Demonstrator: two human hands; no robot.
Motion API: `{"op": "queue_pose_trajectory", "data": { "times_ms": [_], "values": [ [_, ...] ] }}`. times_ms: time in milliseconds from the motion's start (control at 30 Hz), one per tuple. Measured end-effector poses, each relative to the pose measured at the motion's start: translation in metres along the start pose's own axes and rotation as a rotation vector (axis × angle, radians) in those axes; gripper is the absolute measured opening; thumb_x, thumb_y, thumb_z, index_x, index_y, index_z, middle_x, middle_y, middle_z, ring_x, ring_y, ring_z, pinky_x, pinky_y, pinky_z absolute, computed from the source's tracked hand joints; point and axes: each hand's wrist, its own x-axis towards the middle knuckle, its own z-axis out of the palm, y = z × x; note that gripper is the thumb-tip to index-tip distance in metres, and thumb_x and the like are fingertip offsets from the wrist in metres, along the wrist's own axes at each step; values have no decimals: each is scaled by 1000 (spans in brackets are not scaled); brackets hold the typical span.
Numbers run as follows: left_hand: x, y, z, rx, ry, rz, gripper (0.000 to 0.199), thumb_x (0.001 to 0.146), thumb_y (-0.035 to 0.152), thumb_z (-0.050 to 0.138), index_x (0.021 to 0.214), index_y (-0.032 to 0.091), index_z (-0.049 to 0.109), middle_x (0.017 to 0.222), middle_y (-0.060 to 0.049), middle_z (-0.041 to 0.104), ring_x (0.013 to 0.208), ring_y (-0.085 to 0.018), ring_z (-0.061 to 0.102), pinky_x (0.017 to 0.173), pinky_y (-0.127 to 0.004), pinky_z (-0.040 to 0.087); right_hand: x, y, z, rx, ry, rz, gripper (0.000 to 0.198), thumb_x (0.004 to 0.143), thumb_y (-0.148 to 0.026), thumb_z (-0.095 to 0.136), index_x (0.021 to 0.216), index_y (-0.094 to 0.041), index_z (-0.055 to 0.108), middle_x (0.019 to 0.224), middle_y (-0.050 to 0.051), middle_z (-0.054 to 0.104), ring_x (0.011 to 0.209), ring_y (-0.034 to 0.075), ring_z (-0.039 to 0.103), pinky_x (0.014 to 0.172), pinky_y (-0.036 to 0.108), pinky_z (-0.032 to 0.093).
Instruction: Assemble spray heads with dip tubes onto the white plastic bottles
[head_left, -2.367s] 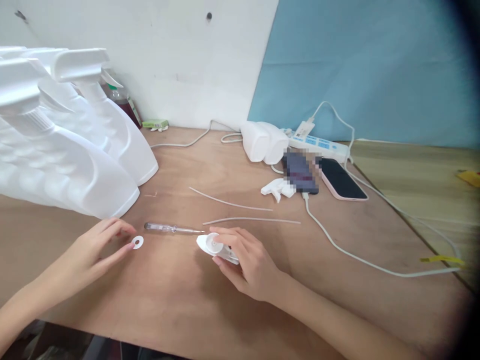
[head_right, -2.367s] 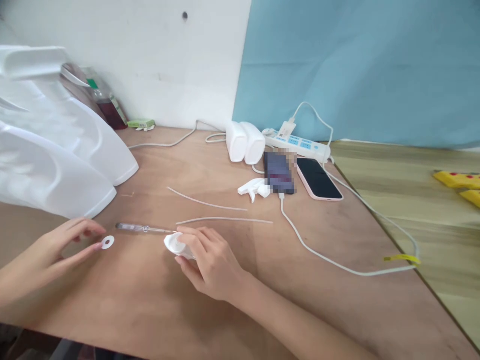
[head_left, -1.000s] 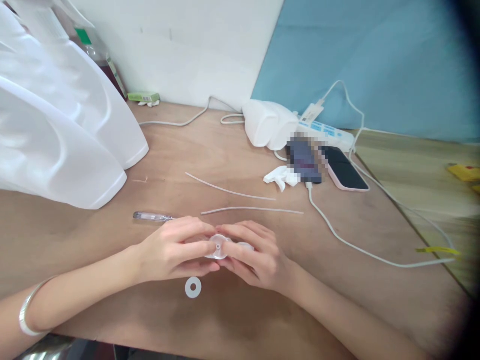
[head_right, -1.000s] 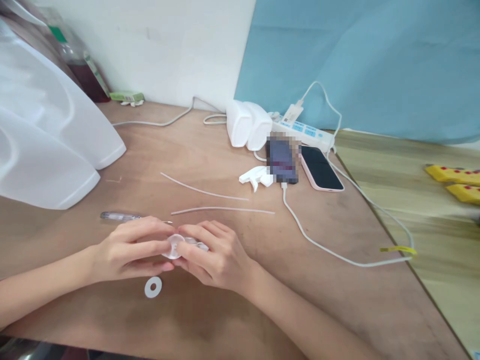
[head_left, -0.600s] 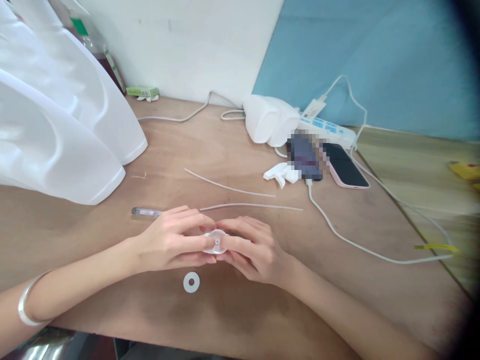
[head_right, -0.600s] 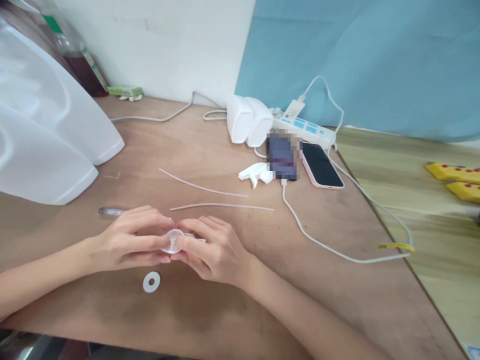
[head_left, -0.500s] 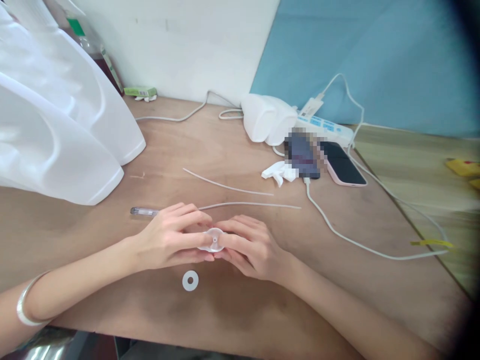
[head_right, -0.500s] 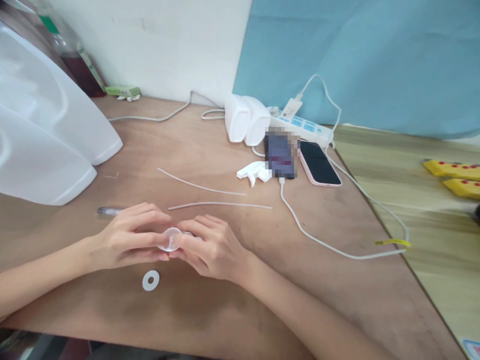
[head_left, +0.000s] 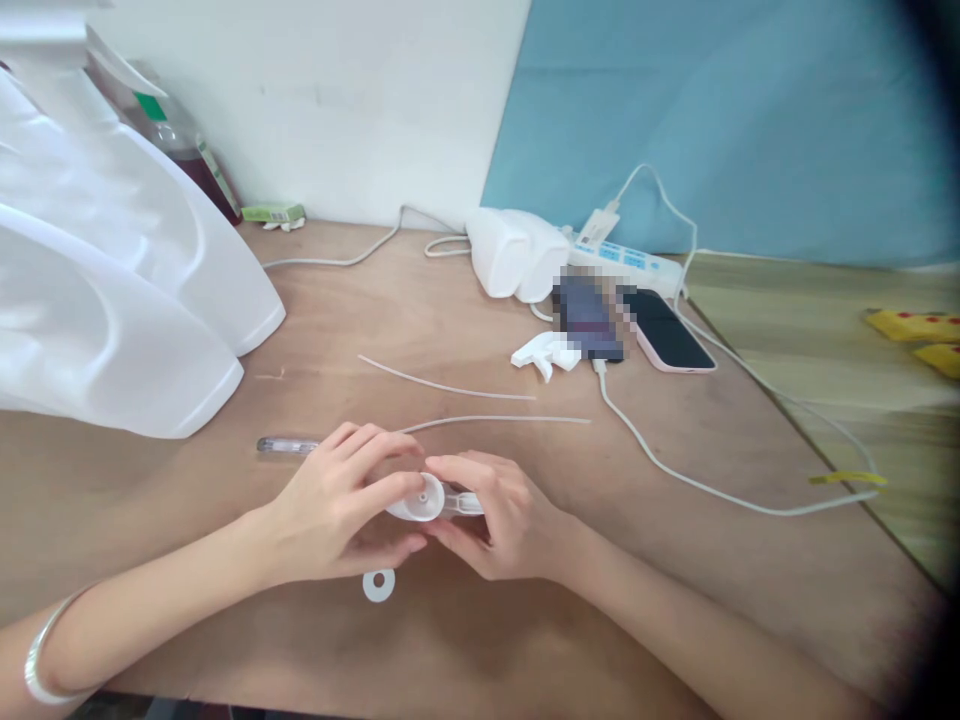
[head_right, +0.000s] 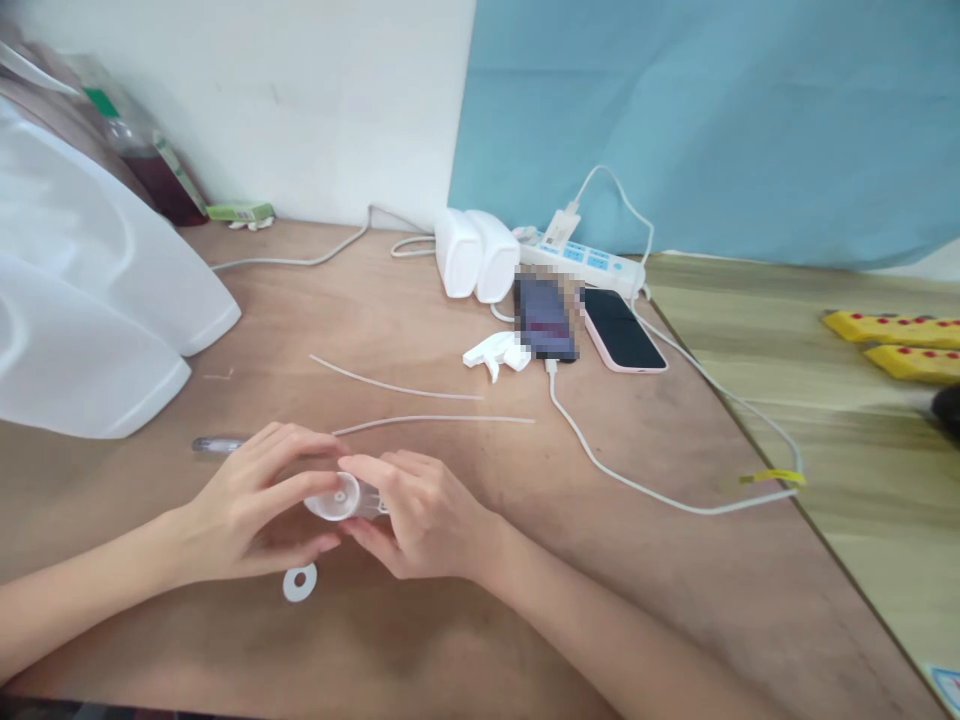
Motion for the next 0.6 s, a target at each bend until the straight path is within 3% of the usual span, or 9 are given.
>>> {"op": "queue_pose_trajectory", "data": {
  "times_ms": [167, 500, 600],
  "values": [
    [0, 2, 2, 12, 2, -20, 23, 76, 24, 59, 95, 17, 50, 102, -11, 55, 83, -20, 51, 70, -34, 41, 0, -1, -1, -8, 6, 20, 45, 81, -19, 55, 121, -13, 36, 98, 12, 63, 81, 21, 62, 69, 34, 52],
    [-5, 0, 3, -207, -74, -110, 22, 78, 16, 55, 98, 19, 49, 105, -9, 51, 88, -17, 52, 75, -30, 42, 5, -2, -4, 50, -37, 20, 47, 79, -21, 57, 120, -15, 36, 97, 10, 62, 79, 20, 60, 68, 34, 51],
    [-5, -3, 4, -245, -71, -121, 24, 79, 14, 53, 102, 20, 48, 106, -8, 52, 89, -17, 53, 76, -30, 43, 7, -5, -11, 130, -16, 62, 47, 77, -21, 51, 121, -15, 36, 105, 12, 59, 90, 21, 58, 76, 37, 50]
  ]
}}
